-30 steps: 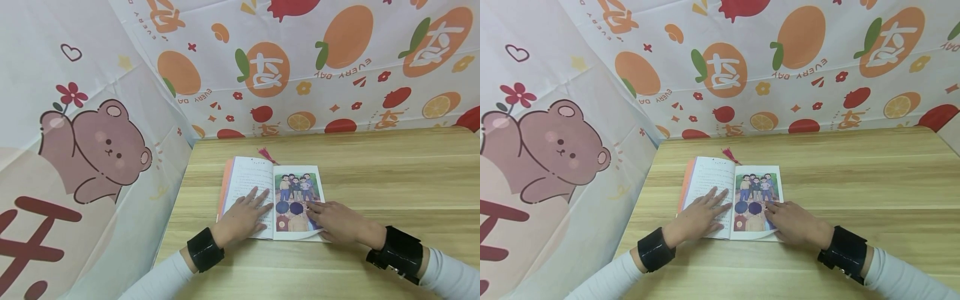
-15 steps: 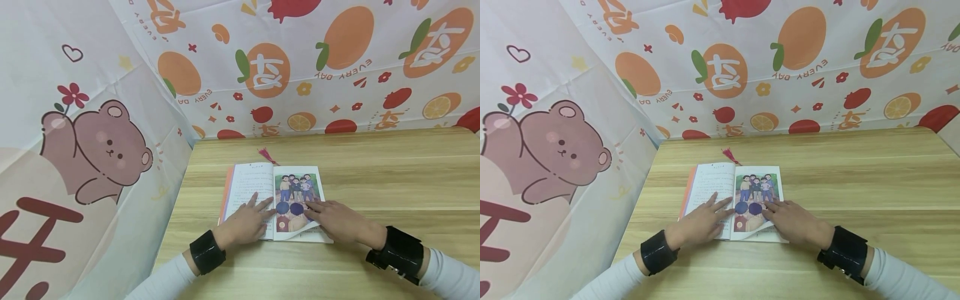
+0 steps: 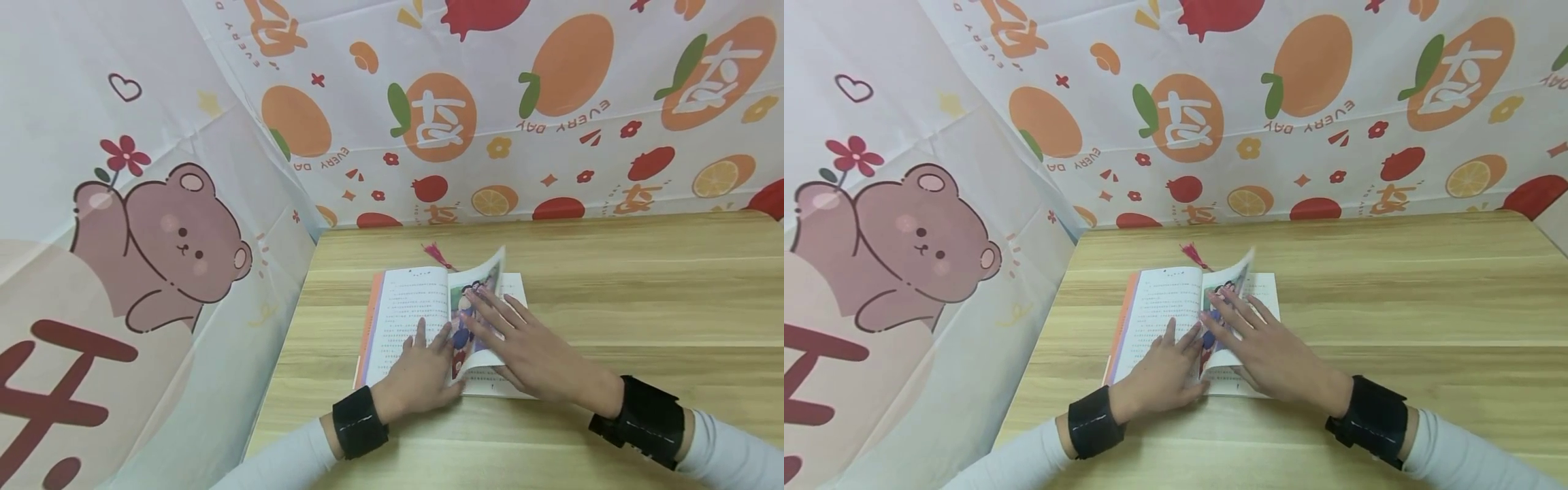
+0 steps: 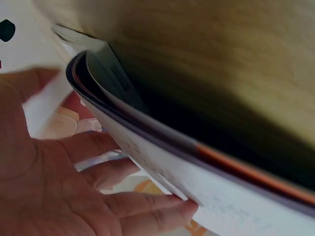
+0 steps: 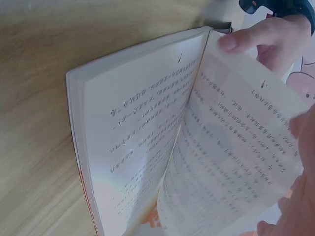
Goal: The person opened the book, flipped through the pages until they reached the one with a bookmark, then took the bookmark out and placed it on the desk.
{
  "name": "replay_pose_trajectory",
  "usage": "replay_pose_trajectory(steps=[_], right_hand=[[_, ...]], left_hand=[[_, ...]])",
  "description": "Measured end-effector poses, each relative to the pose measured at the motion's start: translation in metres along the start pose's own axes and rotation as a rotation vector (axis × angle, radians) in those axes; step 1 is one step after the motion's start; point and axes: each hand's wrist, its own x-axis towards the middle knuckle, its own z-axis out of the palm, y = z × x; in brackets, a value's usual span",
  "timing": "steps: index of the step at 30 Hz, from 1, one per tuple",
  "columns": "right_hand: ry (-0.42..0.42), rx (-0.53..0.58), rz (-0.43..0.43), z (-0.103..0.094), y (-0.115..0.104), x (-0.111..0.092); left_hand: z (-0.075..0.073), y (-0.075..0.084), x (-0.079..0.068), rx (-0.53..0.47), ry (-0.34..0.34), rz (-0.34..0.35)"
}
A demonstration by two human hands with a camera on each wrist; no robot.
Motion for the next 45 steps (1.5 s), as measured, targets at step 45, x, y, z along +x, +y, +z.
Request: replay_pose_trajectory(steps=[45], right_hand=[[-0.462,0.166,0.161,0.01,0.01,-0.027]], left_hand=[[-0.018,-0.028,-0.007,0.041,-0.115,-0.017]])
